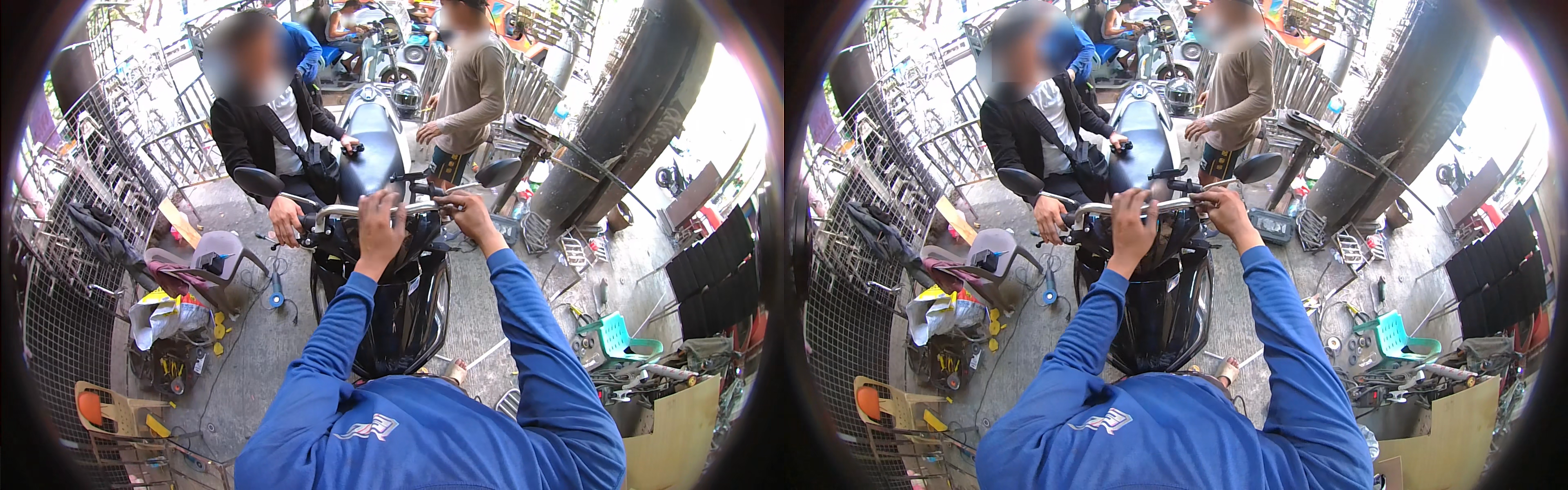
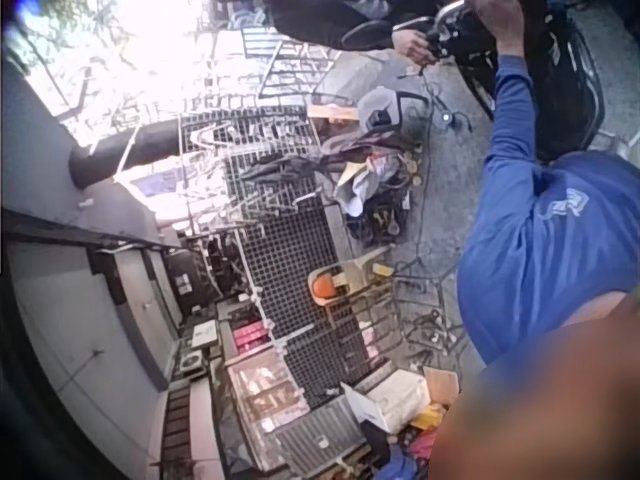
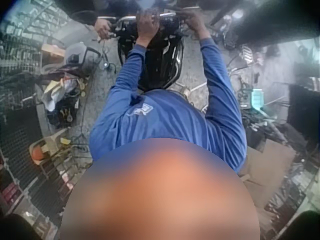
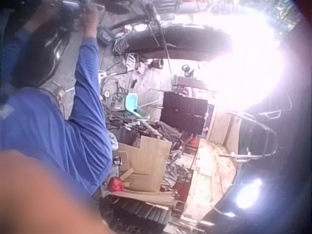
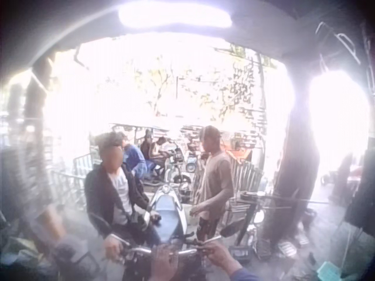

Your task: The person installs a chrome handlebar onto a black Honda scooter. They position the bar, align it with the steering stem, and tighten the mounting bolts using a wrench. Two other people assist by holding the scooter and handing tools.

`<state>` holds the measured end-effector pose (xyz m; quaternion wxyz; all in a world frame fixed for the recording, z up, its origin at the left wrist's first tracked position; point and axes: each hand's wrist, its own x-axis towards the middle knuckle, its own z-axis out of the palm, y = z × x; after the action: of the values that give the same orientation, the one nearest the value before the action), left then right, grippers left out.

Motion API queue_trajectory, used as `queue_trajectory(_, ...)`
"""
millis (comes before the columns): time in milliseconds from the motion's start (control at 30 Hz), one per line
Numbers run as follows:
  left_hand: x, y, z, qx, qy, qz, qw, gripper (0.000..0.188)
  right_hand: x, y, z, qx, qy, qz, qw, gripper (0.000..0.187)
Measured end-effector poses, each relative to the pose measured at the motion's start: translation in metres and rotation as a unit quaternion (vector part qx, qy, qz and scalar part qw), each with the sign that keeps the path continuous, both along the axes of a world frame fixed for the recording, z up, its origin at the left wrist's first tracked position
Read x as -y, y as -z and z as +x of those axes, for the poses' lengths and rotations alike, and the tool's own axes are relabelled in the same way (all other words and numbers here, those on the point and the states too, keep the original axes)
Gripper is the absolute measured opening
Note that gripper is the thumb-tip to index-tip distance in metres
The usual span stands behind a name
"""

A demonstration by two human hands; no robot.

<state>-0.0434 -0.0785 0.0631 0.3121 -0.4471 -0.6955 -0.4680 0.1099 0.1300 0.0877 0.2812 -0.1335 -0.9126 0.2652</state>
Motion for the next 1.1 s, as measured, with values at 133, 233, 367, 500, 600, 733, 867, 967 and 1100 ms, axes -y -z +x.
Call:
queue_trajectory(133, 0.041, 0.008, -0.040, 0.069, -0.064, 0.082, 0.992, 0.022, 0.001, -0.002, 0.002, 0.009, 0.002, -0.031, 0.999, 0.035)
queue_trajectory(233, 0.076, 0.027, -0.080, 0.152, -0.112, 0.129, 0.973, 0.020, 0.002, -0.001, 0.003, -0.016, -0.022, 0.006, 1.000, 0.036)
queue_trajectory(367, 0.108, 0.046, -0.111, 0.195, -0.097, 0.101, 0.971, 0.019, 0.000, 0.001, 0.002, -0.015, -0.015, -0.021, 1.000, 0.034)
queue_trajectory(500, 0.119, 0.051, -0.116, 0.174, -0.030, 0.038, 0.983, 0.023, -0.002, 0.005, 0.000, -0.003, -0.001, -0.017, 1.000, 0.035)
queue_trajectory(600, 0.123, 0.047, -0.120, 0.110, 0.031, -0.025, 0.993, 0.025, -0.004, 0.006, 0.000, -0.004, -0.007, -0.023, 1.000, 0.035)
queue_trajectory(733, 0.122, 0.043, -0.127, 0.160, 0.061, -0.031, 0.985, 0.023, -0.002, 0.004, 0.001, 0.000, -0.002, -0.030, 1.000, 0.036)
queue_trajectory(867, 0.123, 0.044, -0.132, 0.135, 0.053, -0.047, 0.988, 0.024, 0.002, 0.001, 0.003, -0.004, -0.004, -0.027, 1.000, 0.036)
queue_trajectory(967, 0.123, 0.047, -0.132, 0.157, 0.060, -0.039, 0.985, 0.024, 0.003, 0.000, 0.003, -0.006, -0.005, -0.020, 1.000, 0.035)
queue_trajectory(1100, 0.123, 0.048, -0.133, 0.136, 0.043, -0.037, 0.989, 0.024, 0.003, -0.002, 0.000, -0.001, -0.005, -0.019, 1.000, 0.033)
